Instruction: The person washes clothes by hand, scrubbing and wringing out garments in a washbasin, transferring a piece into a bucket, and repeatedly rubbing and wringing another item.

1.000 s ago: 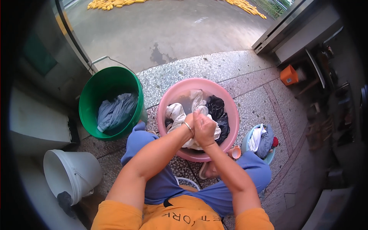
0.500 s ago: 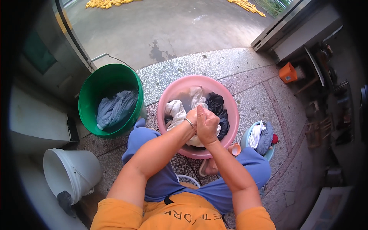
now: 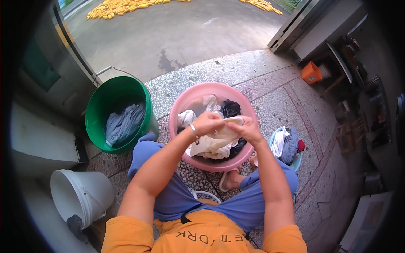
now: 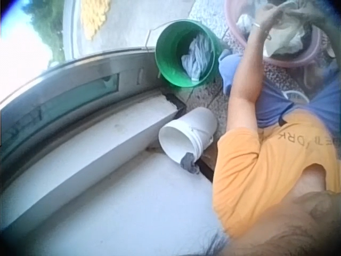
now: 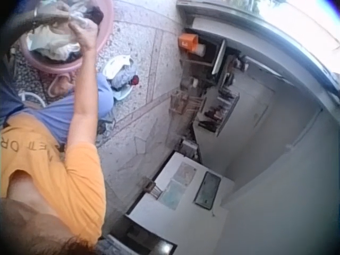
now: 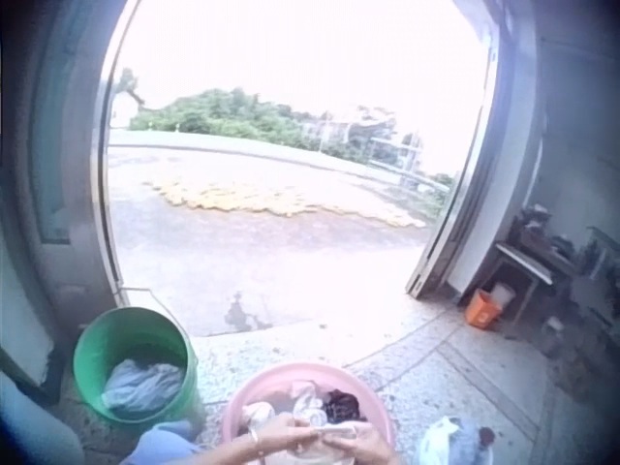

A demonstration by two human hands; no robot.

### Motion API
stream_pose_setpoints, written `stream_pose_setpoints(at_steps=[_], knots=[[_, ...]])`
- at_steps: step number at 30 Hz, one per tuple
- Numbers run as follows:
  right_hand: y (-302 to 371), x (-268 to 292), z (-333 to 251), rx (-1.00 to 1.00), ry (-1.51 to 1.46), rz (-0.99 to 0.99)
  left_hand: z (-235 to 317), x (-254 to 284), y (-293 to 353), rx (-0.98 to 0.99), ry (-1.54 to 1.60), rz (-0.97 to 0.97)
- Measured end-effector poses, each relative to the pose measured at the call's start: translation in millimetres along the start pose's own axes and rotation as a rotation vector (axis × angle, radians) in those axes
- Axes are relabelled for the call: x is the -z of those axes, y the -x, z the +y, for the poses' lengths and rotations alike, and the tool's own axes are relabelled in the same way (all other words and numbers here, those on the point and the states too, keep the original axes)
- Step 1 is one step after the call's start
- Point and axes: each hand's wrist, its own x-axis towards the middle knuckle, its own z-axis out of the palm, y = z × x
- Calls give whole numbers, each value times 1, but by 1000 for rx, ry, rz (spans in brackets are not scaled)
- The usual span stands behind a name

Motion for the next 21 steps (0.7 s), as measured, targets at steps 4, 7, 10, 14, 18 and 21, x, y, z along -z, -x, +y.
stream_pose_setpoints(at_steps=[4, 7, 10, 14, 18, 21], knots=[[8, 18, 30, -7, 377, -50, 17, 15, 7, 28, 697, 9], [14, 28, 41, 25, 276, 97, 25, 26, 16, -12, 1119, -77], [28, 14, 16, 21, -606, 222, 28, 27, 17, 1, 1184, -61], [-1, -14, 16, 151, -689, 346, -21, 16, -14, 131, 1245, 46], [2, -91, -27, 443, -91, 353, -24, -18, -28, 40, 1214, 170], [-1, -120, -42, 684, 577, 144, -86, 17, -56, -82, 1015, -10]])
